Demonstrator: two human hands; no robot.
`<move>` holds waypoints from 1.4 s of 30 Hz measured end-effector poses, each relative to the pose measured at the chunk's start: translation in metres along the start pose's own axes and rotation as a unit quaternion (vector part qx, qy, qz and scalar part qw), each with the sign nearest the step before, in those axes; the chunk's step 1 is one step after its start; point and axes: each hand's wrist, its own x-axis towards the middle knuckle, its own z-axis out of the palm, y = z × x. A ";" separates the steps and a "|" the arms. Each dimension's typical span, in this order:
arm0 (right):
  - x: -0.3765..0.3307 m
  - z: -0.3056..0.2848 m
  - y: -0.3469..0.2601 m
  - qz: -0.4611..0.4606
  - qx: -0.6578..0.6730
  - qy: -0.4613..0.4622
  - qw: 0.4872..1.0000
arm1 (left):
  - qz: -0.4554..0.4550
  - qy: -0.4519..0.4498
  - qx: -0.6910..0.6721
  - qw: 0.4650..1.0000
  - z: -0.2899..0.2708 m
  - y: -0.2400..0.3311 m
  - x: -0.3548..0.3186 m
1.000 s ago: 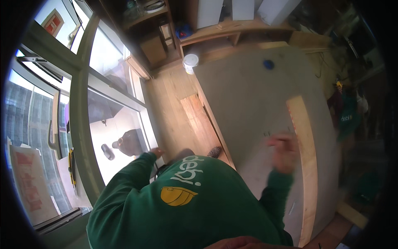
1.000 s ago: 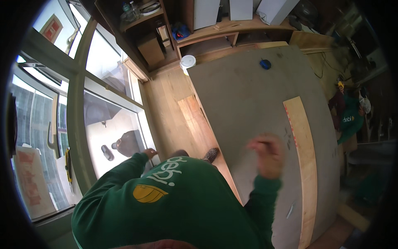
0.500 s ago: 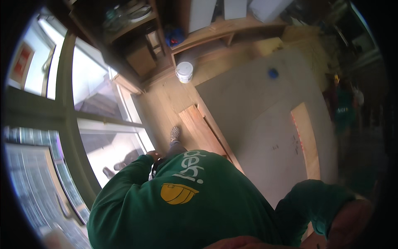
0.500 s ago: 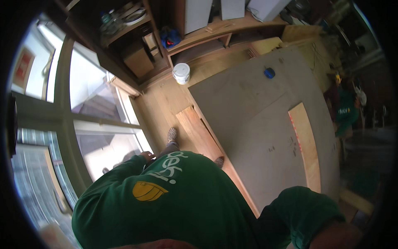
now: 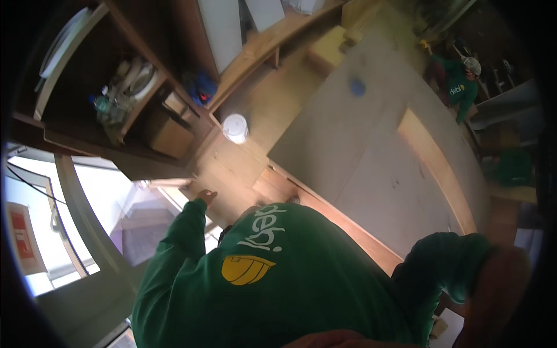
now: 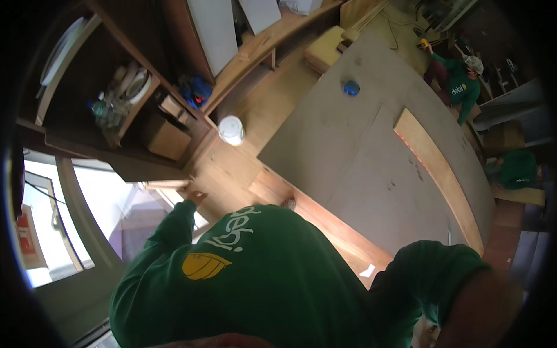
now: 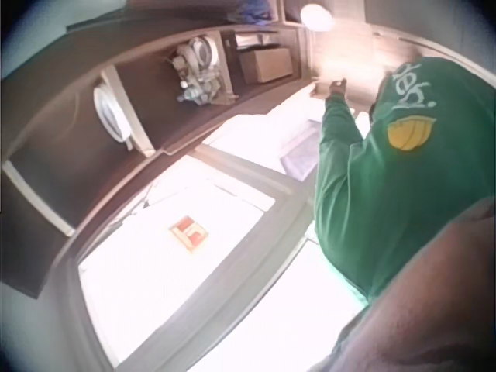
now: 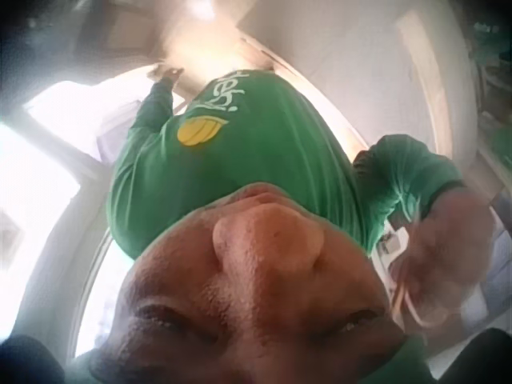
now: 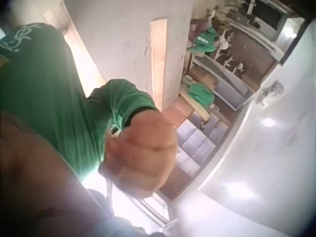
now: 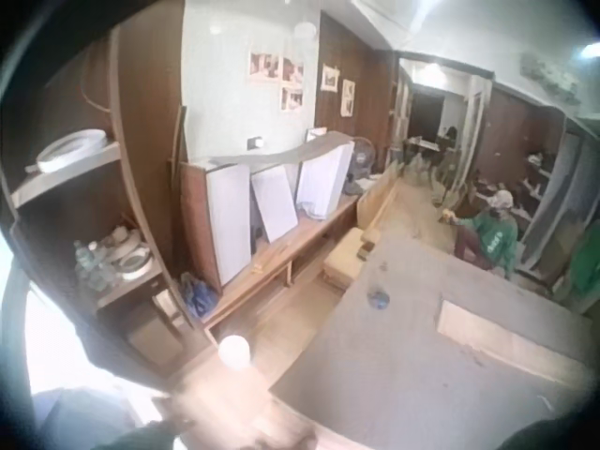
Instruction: The person measures a wooden board with a tape measure and marks it with a pencil, then uses a utility knife to cut across the board.
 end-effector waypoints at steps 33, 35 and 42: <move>-0.402 0.343 0.270 0.247 -0.051 0.967 0.019 | 0.288 -0.414 0.139 0.852 -0.026 0.512 0.329; -0.432 0.330 0.272 0.266 -0.129 0.952 0.076 | 0.194 -0.486 0.052 0.851 0.004 0.548 0.247; -0.548 0.231 0.277 0.118 -0.067 0.990 -0.047 | 0.014 -0.573 -0.098 0.813 0.109 0.591 0.163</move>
